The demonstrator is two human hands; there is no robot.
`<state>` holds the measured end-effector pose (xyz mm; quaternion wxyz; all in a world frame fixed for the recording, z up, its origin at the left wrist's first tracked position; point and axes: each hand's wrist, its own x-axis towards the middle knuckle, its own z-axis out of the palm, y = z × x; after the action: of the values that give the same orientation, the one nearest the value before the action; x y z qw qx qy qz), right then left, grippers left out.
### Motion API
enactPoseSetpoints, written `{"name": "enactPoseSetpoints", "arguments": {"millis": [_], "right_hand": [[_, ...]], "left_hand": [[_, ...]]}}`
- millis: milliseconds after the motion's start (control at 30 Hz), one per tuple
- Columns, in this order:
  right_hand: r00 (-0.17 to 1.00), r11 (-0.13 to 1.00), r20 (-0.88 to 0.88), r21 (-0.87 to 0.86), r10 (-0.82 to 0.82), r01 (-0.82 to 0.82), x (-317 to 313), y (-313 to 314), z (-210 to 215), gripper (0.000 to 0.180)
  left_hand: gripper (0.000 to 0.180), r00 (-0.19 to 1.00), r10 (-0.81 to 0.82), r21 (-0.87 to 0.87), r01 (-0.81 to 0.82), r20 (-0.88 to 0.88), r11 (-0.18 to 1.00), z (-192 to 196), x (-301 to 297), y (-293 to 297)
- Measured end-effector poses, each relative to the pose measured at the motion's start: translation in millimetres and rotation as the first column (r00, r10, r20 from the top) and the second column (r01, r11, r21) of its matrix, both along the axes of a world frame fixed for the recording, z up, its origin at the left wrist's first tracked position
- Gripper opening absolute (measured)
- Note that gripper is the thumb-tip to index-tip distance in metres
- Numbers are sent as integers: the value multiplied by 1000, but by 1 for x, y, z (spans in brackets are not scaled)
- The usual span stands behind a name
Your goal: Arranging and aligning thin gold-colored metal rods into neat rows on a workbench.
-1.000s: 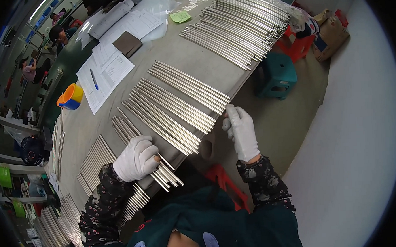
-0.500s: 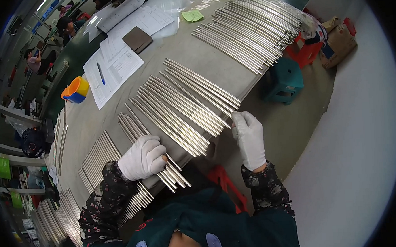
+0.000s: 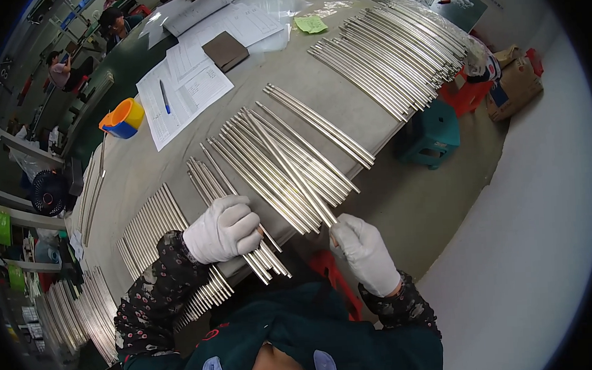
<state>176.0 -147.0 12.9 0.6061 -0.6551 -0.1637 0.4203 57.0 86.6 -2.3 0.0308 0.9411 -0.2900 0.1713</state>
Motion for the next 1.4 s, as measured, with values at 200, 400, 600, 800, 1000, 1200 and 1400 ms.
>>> {"name": "enactPoseSetpoints", "arguments": {"millis": [200,400,600,800,1000,1200,1400], "right_hand": [[954,954,9,-34,298,-298,-27,3,-23,27],[854,872,186,-31,486,-489,-24,12,-28,26],[805,934,482,90,-345,347,26,14,-26,16],[859,909,387,-108,-335,403,93,28,-39,35],[915,949,354,-167,-194,266,95,32,-46,34],[798,958,585,-121,-145,262,87,35,-49,32],[964,983,197,-18,-177,184,84,21,-8,33]], "left_hand": [[24,988,-9,-92,24,157,995,0,1,-4],[20,1000,-6,-91,6,-3,996,-4,-4,-2],[17,999,-5,-52,3,-36,999,0,-8,-1],[20,998,8,19,-9,64,1000,0,0,-4],[16,999,-24,10,23,35,1000,6,2,-4],[18,998,-22,-19,23,53,1000,0,1,-5],[21,998,-20,-22,21,51,1000,-3,-2,-3]]}}
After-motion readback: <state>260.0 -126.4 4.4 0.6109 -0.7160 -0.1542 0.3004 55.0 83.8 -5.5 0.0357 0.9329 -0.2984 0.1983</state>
